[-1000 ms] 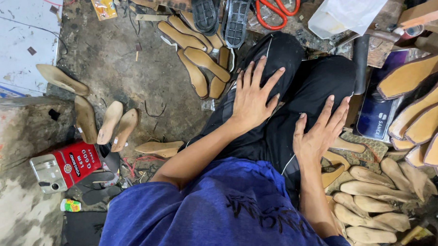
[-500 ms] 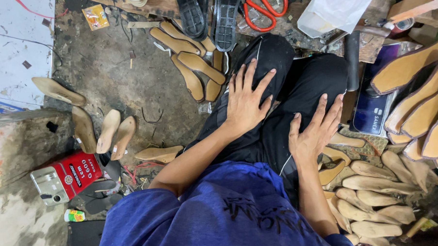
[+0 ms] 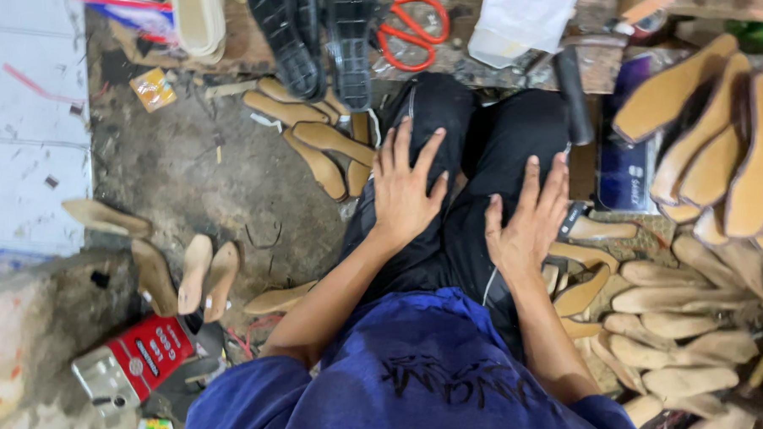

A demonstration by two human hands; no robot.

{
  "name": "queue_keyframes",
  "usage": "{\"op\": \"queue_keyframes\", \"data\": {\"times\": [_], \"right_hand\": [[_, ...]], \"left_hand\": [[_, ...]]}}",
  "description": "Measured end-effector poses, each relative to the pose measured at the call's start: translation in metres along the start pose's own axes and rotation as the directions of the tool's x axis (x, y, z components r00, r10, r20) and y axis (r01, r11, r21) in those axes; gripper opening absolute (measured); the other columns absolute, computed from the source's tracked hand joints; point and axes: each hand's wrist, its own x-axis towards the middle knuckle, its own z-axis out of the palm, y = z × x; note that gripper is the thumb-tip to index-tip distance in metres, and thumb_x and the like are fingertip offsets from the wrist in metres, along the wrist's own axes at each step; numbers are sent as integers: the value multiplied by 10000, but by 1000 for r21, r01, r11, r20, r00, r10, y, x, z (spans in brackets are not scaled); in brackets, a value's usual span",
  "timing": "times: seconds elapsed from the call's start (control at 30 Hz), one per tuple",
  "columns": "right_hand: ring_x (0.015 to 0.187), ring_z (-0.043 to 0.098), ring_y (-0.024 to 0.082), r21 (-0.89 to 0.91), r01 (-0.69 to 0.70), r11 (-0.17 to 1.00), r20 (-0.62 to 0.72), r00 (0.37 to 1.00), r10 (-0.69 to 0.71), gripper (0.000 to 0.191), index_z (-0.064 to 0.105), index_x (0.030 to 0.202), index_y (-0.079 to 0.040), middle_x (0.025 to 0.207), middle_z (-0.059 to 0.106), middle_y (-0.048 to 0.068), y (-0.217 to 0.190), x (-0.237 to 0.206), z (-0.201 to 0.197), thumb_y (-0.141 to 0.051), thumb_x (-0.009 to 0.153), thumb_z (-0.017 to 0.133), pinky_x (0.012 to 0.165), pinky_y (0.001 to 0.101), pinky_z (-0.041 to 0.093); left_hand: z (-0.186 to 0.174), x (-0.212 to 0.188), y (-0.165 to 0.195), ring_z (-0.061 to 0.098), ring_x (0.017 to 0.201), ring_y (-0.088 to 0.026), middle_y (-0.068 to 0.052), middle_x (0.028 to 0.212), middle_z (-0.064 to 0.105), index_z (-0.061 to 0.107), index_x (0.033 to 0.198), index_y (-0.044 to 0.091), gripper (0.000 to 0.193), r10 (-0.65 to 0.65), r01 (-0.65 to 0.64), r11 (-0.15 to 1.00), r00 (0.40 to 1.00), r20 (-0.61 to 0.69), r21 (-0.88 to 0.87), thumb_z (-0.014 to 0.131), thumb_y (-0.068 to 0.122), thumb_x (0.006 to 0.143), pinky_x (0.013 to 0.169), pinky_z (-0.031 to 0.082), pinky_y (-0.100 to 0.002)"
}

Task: The person sits on the floor of a shoe workshop and assembles a shoe: they hold a woven shoe upper with insole on their lap, position the sole, hammer and press the sole edge to secure it, then use a curved blade to trim and smooth the sole edge around the shoe. They finish by placing the shoe aside and reaching for another item.

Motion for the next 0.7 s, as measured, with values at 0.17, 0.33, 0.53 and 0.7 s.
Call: {"op": "queue_keyframes", "data": {"times": [0.17, 0.33, 0.53, 0.7], "right_hand": [[1523, 284, 510, 13, 30, 999, -35, 999, -29, 745, 362, 1605, -26, 1683, 221, 291, 7, -3, 1, -231, 961, 678, 1206, 612, 294], [1529, 280, 494, 37, 14, 999, -49, 999, -13, 761, 360, 1608, -40, 1684, 220, 281, 10, -5, -1, -230, 948, 691, 1194, 601, 303], [1525, 280, 482, 43, -21, 999, -49, 999, 23, 747, 400, 1580, -41, 1678, 238, 260, 8, -6, -5, -237, 928, 708, 1203, 582, 299], [1514, 293, 477, 53, -48, 997, -45, 998, 50, 741, 419, 1560, -34, 1670, 247, 259, 8, -5, -9, -236, 912, 716, 1196, 572, 303]], "left_hand": [[2, -1, 1, 367, 1446, -481, -233, 1607, 334, 468, 1541, 241, 711, 31, -31, 999, 999, -19, -13, 737, 298, 886, 1186, 323, -591], [2, -3, 2, 359, 1445, -484, -235, 1617, 329, 474, 1538, 225, 690, 50, -50, 999, 998, -30, 3, 732, 302, 903, 1177, 323, -598], [2, -4, 7, 355, 1453, -476, -222, 1616, 331, 482, 1531, 214, 683, 40, -40, 999, 999, -23, 19, 733, 300, 902, 1173, 318, -600], [0, -3, 9, 370, 1441, -479, -228, 1613, 337, 481, 1532, 209, 687, 54, -54, 998, 998, -21, 24, 733, 280, 897, 1162, 333, -591]]}}
